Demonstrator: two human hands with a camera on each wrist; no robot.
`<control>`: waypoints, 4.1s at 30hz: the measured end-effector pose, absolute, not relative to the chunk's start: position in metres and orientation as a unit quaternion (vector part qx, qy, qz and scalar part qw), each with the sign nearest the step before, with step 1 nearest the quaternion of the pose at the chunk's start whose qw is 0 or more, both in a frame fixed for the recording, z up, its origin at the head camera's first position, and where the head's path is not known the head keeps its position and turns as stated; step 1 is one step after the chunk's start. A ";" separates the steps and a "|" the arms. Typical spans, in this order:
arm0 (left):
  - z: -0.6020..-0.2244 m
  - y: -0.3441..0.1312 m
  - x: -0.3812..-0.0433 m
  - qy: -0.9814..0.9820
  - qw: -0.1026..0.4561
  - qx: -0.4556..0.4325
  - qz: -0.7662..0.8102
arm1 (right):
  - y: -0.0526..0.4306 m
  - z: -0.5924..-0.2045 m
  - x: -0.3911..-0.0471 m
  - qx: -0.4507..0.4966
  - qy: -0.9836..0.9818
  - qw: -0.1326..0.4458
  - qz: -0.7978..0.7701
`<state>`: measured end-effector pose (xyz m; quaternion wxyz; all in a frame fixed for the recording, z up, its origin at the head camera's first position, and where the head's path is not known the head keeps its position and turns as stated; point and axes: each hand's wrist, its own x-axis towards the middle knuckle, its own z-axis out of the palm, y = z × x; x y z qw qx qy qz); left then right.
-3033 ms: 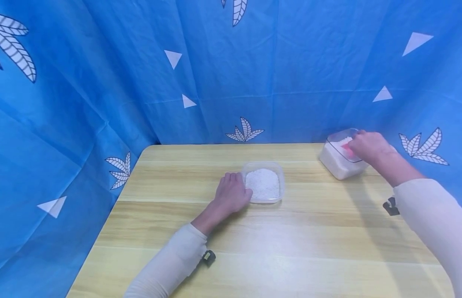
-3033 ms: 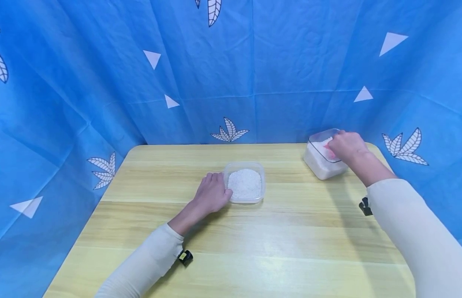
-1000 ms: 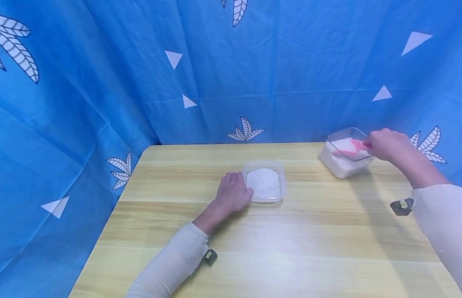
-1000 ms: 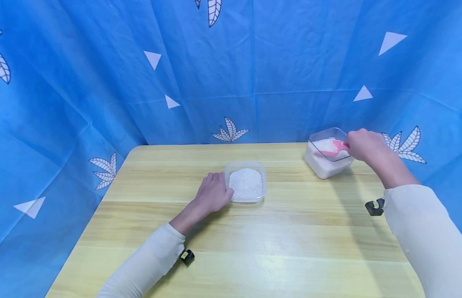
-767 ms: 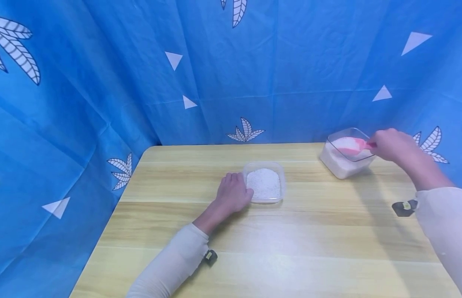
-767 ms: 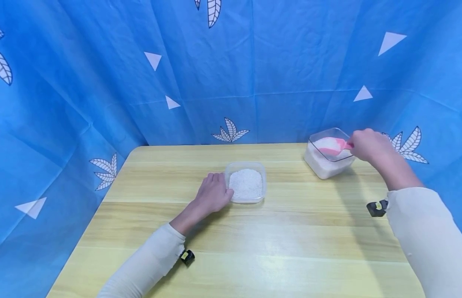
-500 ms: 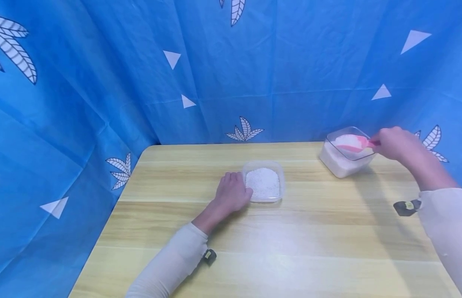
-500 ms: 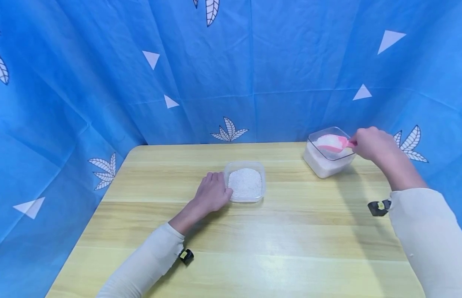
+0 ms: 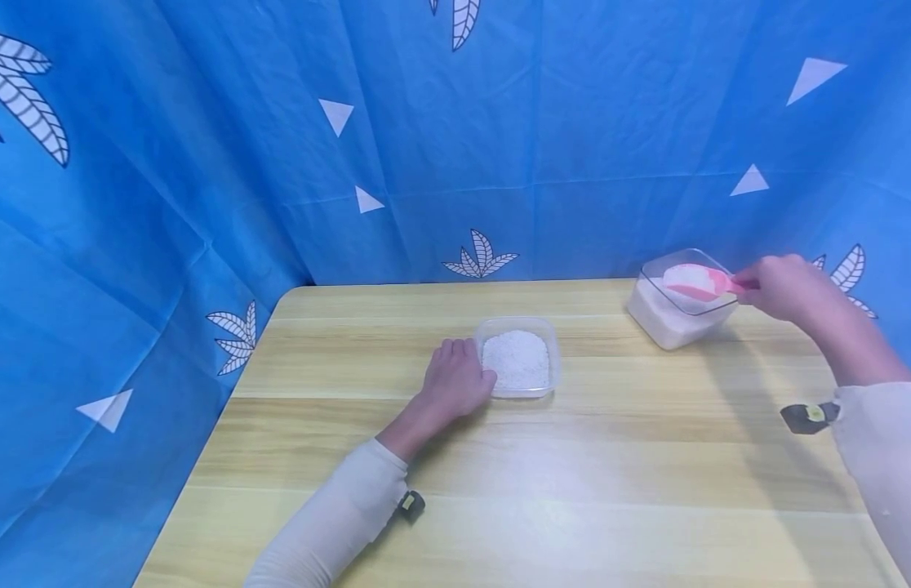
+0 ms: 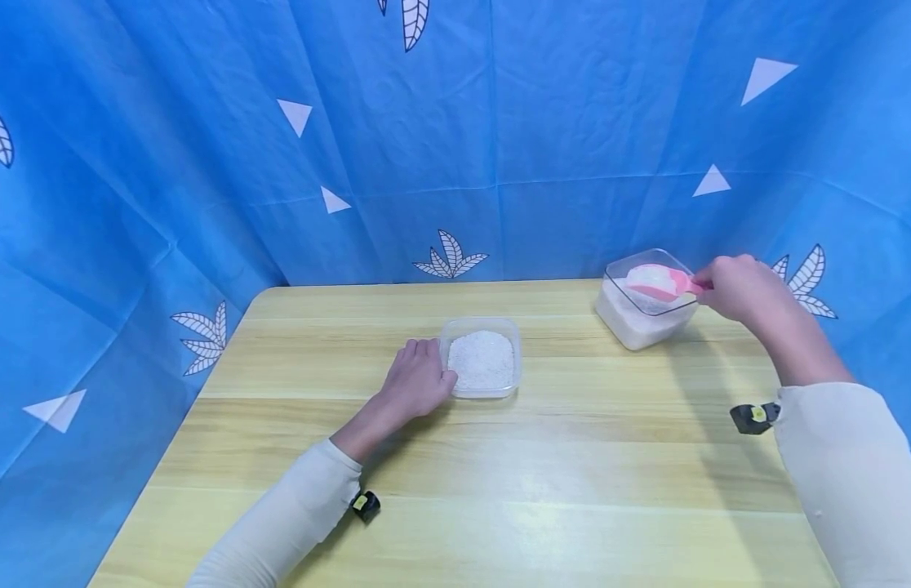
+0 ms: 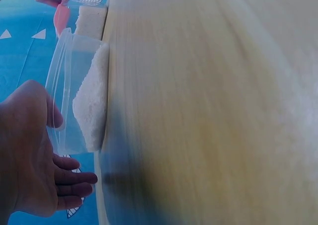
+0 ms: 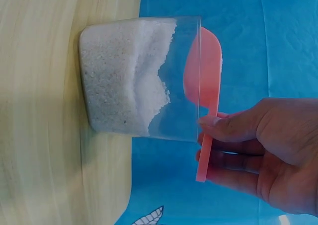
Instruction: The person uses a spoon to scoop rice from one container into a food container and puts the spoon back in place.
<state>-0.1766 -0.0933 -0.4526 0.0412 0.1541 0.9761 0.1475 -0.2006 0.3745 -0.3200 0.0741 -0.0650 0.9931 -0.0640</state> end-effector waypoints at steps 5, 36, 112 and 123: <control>-0.455 -0.093 -0.178 0.976 0.040 0.152 0.149 | 0.376 -0.321 -0.200 -0.062 0.994 0.069 -0.064; -0.454 -0.093 -0.176 0.976 0.037 0.157 0.144 | 0.360 -0.308 -0.192 -0.067 0.993 0.052 -0.087; -0.455 -0.093 -0.177 0.975 0.041 0.156 0.152 | 0.216 -0.341 -0.161 -0.243 0.966 -0.014 -0.081; -0.453 -0.094 -0.177 0.977 0.041 0.151 0.148 | 0.211 -0.340 -0.159 -0.238 0.968 -0.014 -0.078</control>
